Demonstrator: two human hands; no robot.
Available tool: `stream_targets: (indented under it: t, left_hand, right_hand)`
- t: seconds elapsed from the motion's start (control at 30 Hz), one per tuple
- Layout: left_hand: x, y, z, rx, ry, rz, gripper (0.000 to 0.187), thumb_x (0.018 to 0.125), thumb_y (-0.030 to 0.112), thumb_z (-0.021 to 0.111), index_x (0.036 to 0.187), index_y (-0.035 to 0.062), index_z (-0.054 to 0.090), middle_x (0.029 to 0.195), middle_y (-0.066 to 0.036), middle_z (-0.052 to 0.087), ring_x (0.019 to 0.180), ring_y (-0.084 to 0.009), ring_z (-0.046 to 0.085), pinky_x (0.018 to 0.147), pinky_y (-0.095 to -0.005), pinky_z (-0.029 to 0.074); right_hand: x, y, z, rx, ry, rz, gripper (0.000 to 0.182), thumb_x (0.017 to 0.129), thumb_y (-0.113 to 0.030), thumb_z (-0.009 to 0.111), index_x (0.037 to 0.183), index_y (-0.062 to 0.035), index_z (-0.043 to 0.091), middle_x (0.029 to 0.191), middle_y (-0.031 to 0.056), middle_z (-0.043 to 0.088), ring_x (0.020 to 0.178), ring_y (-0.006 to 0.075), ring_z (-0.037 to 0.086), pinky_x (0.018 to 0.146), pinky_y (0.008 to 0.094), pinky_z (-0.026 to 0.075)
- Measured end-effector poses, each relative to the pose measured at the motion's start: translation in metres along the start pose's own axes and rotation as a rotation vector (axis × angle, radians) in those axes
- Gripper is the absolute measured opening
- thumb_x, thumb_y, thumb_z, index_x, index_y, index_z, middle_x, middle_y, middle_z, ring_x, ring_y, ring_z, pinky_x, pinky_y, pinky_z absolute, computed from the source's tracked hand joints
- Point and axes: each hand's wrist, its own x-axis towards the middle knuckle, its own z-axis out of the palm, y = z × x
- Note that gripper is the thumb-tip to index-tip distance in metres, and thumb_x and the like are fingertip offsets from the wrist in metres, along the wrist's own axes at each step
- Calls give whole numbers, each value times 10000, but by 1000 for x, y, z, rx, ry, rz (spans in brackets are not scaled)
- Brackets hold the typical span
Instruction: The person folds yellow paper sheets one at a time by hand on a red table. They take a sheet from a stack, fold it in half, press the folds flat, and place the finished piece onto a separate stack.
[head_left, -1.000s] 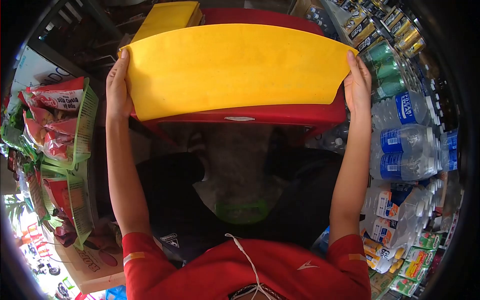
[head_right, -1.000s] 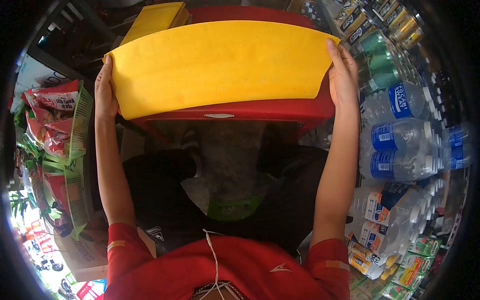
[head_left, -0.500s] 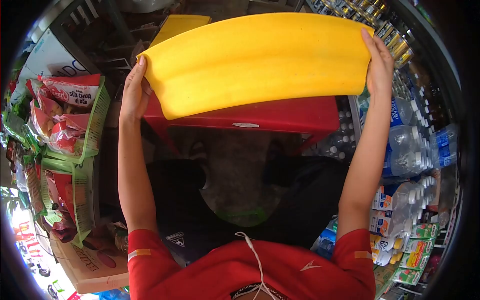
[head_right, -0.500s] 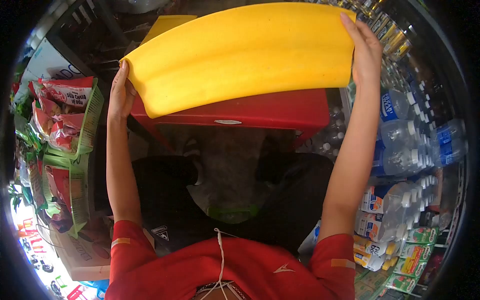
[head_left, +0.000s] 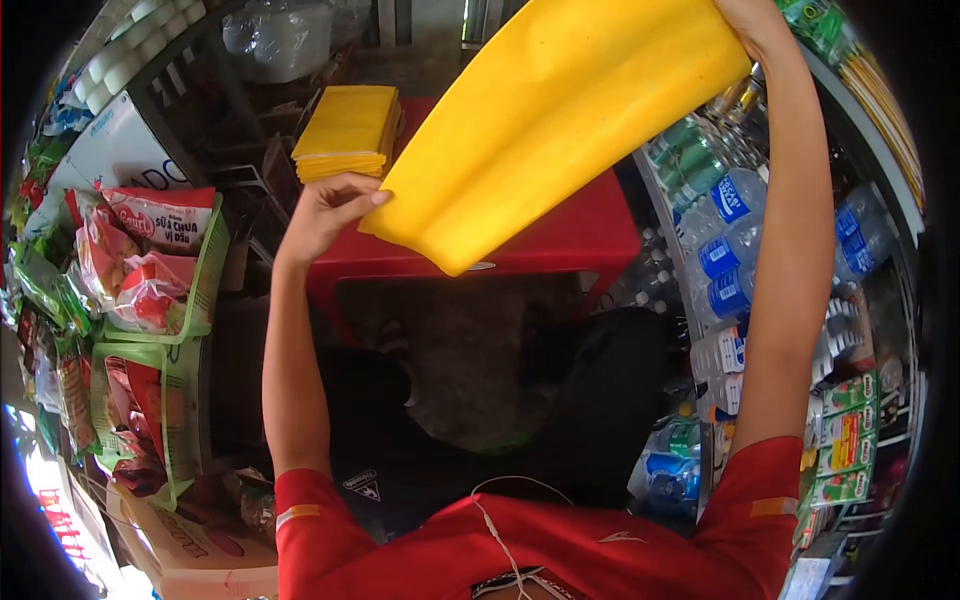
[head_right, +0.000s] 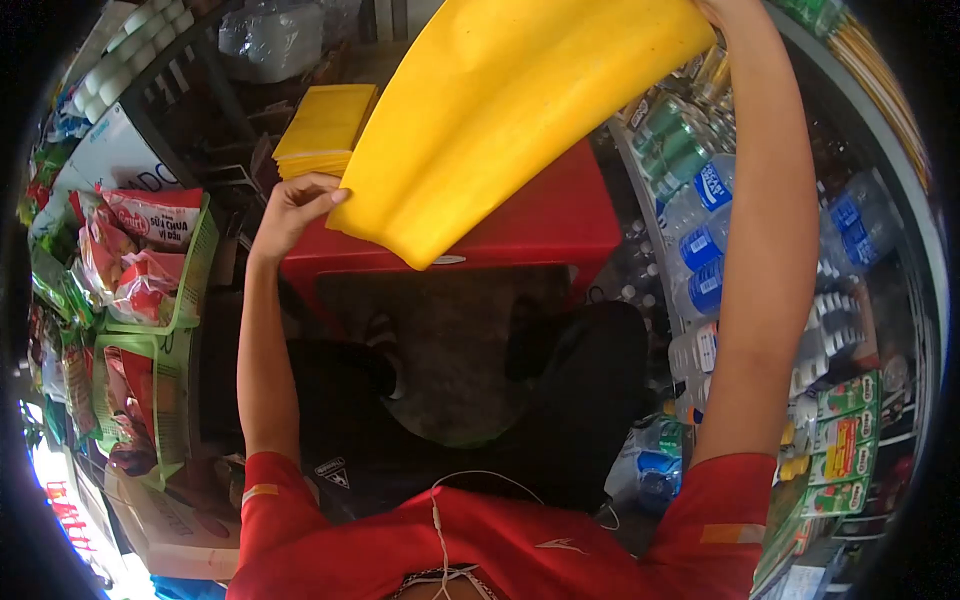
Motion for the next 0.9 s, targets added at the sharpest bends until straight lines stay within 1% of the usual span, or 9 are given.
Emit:
stream_targets:
  t: [0.37,0.47,0.5,0.57,0.6,0.7,0.8,0.87,0.9]
  left_hand:
    - [16,80,70,-65,-13,198,272,993,255,734,1026,-11,779,879,-15,739,790,-56,631,737,-233,502]
    - [23,87,80,-78,40,119,270,995,251,728,1015,-16,765,893,-15,738,774,-66,646,726,-232,507]
    - [24,86,86,-88,65,73,270,996,248,726,1014,-20,757,902,-15,737,771,-73,654,724,-232,510]
    - [46,71,97,-261,107,-3,267,996,240,723,991,-25,751,878,-25,740,750,-72,656,707,-251,522]
    - [55,52,105,-347,124,-68,266,997,236,721,980,-28,747,866,-30,742,740,-72,657,698,-260,527]
    - [85,-7,118,-400,277,-187,272,1002,221,692,1018,-47,741,848,-54,735,738,-108,671,663,-294,536]
    - [99,-56,131,-272,381,-357,292,976,227,686,1000,-58,749,852,-97,738,756,-152,691,669,-318,538]
    - [107,-97,132,-109,431,-446,307,945,235,686,958,-64,755,852,-130,740,770,-189,708,690,-338,543]
    - [112,-122,130,-7,457,-474,313,927,240,686,930,-65,758,848,-143,740,775,-207,715,702,-349,546]
  right_hand:
    - [-4,-20,-11,-145,-45,-167,297,892,-333,836,965,-47,797,841,53,757,717,124,703,707,306,573]
    - [9,-11,-17,-450,-10,-99,334,918,-335,809,1094,-53,772,957,98,762,869,180,724,811,350,582]
    - [17,4,-18,-524,47,-202,361,929,-332,797,1158,-58,744,1014,116,753,939,204,712,851,366,576]
    - [28,42,-14,-667,153,-402,433,949,-327,773,1287,-69,688,1128,151,734,1078,253,690,931,399,564]
    - [12,60,2,-584,204,-315,519,974,-300,739,1415,-71,586,1254,176,687,1208,300,629,1000,435,539]
    - [-50,48,45,-314,142,-88,500,981,-268,721,1409,-47,587,1260,166,685,1182,289,642,995,447,528]
    - [-117,82,78,-260,119,-68,447,1000,-328,683,1359,-68,625,1214,147,706,1161,285,647,983,470,515]
    - [-169,113,97,-266,169,-77,293,961,-194,757,1179,-2,718,1126,75,757,1045,141,697,944,290,523]
    - [-196,126,110,-176,210,-42,290,953,-203,761,1172,-16,722,1103,92,761,1013,171,711,910,309,533]
